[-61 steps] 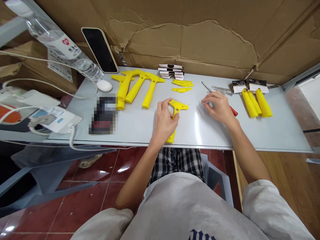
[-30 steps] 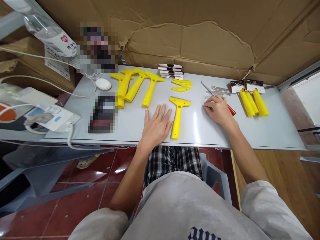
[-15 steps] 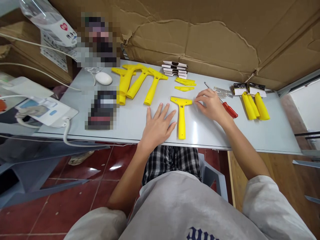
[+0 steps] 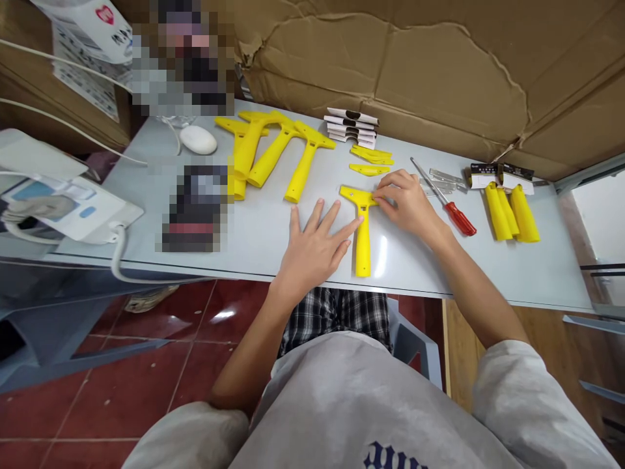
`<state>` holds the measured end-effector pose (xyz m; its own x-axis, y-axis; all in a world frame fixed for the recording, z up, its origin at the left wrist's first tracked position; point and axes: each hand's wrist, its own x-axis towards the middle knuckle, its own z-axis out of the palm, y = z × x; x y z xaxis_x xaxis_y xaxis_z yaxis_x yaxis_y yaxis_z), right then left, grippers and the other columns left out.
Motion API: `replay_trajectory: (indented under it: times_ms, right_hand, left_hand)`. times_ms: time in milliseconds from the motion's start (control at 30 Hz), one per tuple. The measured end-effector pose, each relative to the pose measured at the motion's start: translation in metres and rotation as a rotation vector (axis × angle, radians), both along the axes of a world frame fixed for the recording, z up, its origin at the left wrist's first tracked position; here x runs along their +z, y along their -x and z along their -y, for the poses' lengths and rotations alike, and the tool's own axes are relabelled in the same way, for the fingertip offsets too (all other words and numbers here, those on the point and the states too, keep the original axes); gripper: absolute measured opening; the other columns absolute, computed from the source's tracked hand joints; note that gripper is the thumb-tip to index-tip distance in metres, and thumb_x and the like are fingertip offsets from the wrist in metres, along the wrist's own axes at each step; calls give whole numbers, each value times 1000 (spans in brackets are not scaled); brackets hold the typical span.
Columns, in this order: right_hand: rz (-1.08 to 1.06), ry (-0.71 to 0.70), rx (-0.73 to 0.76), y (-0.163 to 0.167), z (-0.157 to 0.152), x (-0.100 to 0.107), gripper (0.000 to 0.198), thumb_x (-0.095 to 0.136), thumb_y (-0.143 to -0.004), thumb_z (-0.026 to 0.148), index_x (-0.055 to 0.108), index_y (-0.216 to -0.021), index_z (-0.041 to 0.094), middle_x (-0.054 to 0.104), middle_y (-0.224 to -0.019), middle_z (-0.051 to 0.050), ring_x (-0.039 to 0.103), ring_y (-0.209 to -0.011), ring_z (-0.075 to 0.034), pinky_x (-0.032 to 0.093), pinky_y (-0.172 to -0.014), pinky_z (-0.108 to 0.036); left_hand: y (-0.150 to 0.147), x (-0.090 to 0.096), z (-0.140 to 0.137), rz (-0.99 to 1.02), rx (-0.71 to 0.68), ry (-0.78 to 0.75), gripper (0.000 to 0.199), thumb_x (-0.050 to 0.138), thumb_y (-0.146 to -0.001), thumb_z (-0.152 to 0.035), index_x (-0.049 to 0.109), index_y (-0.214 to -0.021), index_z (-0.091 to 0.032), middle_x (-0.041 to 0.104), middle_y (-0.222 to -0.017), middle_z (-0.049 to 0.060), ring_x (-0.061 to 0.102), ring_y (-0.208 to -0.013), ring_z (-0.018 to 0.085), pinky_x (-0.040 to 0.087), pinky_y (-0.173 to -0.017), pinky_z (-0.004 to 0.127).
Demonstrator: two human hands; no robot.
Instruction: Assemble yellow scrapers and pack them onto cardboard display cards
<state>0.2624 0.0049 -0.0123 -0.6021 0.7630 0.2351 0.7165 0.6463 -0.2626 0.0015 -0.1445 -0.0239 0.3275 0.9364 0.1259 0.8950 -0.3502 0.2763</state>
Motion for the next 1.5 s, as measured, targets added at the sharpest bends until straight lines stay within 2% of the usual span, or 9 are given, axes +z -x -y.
replay_trajectory:
  times_ms: [133, 367, 533, 667, 833, 1033, 1300, 1500]
  right_hand:
    - [6, -16, 1, 1, 0, -3, 38, 55, -114, 41, 86, -115, 19, 72, -134, -11, 57, -131, -18, 37, -108, -36]
    - [6, 16, 4, 2, 5, 2, 40, 54, -113, 41, 86, -116, 19, 72, -134, -11, 58, -133, -19, 40, -112, -40]
    - [-24, 38, -16, 1, 9, 7, 40, 53, -113, 42, 85, -118, 19, 72, -135, -11, 59, -132, -19, 43, -113, -40]
    - [-24, 40, -25, -2, 10, 10, 41, 48, -113, 34, 84, -124, 20, 72, -136, -10, 60, -132, -18, 42, -109, -36]
    - [-25, 48, -24, -5, 9, 5, 42, 42, -110, 21, 84, -116, 20, 72, -137, -8, 60, -133, -16, 39, -106, -34]
    - [-47, 12, -7, -5, 9, -2, 42, 42, -108, 18, 83, -115, 17, 72, -137, -10, 58, -131, -16, 38, -105, -33]
    - [-17, 72, -12, -4, 13, 4, 48, 38, -109, 21, 84, -123, 18, 71, -137, -12, 57, -132, -18, 46, -114, -38]
    - [-71, -12, -80, -16, 19, 19, 50, 37, -112, 28, 80, -136, 22, 69, -140, -12, 61, -134, -19, 50, -123, -44]
  left_hand:
    - [1, 3, 1, 1, -36, 24, 63, 50, -120, -34, 46, -180, -52, 30, -196, 5, 21, -182, 52, 15, -135, 95]
    - [2, 5, 1, 11, -27, 60, 62, 50, -120, -35, 48, -179, -53, 32, -195, 1, 17, -183, 49, 10, -138, 94]
    - [2, 5, 1, 15, -24, 74, 65, 51, -119, -35, 43, -181, -55, 32, -195, 0, 17, -183, 49, 8, -138, 94]
    - [1, 5, 1, 16, -18, 74, 65, 50, -119, -35, 43, -181, -56, 32, -195, -1, 17, -184, 48, 8, -139, 93]
    - [1, 7, 1, 13, -17, 83, 63, 49, -120, -36, 45, -180, -55, 34, -195, -1, 18, -183, 49, 10, -138, 93]
    - [0, 8, 1, 13, -15, 79, 59, 47, -121, -38, 49, -178, -53, 34, -195, 1, 19, -183, 50, 12, -137, 95]
    - [0, 8, 0, 6, -17, 89, 62, 48, -121, -38, 45, -180, -55, 33, -195, 1, 17, -183, 50, 10, -137, 95]
    - [0, 11, -2, 11, -48, 102, 63, 47, -120, -33, 47, -180, -53, 29, -196, 2, 15, -182, 55, 11, -132, 101]
